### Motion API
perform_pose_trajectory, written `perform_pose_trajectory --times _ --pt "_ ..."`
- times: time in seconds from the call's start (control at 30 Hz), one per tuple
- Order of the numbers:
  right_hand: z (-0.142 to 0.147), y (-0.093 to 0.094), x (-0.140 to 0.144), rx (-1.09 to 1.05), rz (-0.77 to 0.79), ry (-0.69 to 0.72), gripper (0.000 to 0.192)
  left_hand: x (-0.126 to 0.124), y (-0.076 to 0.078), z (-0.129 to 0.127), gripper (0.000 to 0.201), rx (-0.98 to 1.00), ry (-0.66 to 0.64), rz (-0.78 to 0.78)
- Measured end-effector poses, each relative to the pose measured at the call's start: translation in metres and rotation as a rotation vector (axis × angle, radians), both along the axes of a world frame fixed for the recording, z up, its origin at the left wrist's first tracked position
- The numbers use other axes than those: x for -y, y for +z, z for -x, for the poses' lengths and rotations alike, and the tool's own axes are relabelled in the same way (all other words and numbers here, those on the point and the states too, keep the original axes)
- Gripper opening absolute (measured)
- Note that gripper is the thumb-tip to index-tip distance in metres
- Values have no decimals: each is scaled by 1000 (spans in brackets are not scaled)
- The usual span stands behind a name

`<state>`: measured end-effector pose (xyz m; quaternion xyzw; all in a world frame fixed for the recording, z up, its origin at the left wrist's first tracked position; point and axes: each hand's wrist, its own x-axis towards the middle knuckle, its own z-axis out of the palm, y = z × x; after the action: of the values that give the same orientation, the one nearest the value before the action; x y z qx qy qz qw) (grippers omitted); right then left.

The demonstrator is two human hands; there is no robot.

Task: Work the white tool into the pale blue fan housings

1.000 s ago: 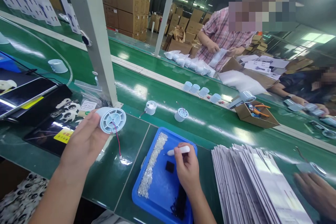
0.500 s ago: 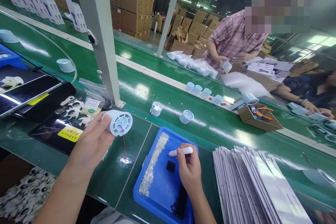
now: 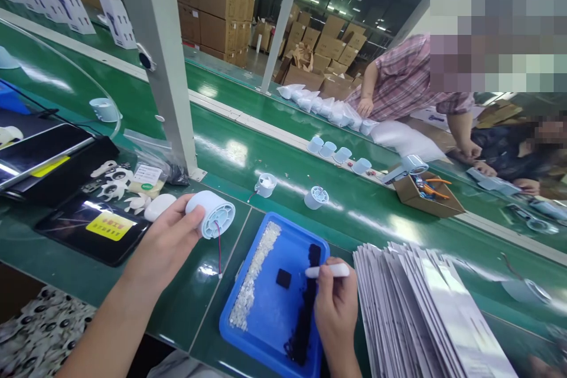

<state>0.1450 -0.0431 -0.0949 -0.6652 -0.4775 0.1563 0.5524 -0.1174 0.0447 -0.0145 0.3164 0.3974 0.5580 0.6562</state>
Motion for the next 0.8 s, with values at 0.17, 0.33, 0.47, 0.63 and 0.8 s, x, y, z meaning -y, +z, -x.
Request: perform_pose_trajectory --times 0.17,0.33,0.47,0.63,0.8 --pt "-2 -9 22 -34 23 -83 25 -2 -7 -8 27 -48 -74 20" --pt "1 -7 21 -8 38 -75 21 -1 -6 -18 32 -82 -162 43" --pt "-1 -9 21 66 42 -68 19 0 -4 -20 30 -92 -206 67" --pt "-1 -5 17 187 48 11 19 2 -3 -27 26 -76 -245 96" --pt "15 8 11 135 82 164 23 11 -5 -43 33 -53 -146 164"
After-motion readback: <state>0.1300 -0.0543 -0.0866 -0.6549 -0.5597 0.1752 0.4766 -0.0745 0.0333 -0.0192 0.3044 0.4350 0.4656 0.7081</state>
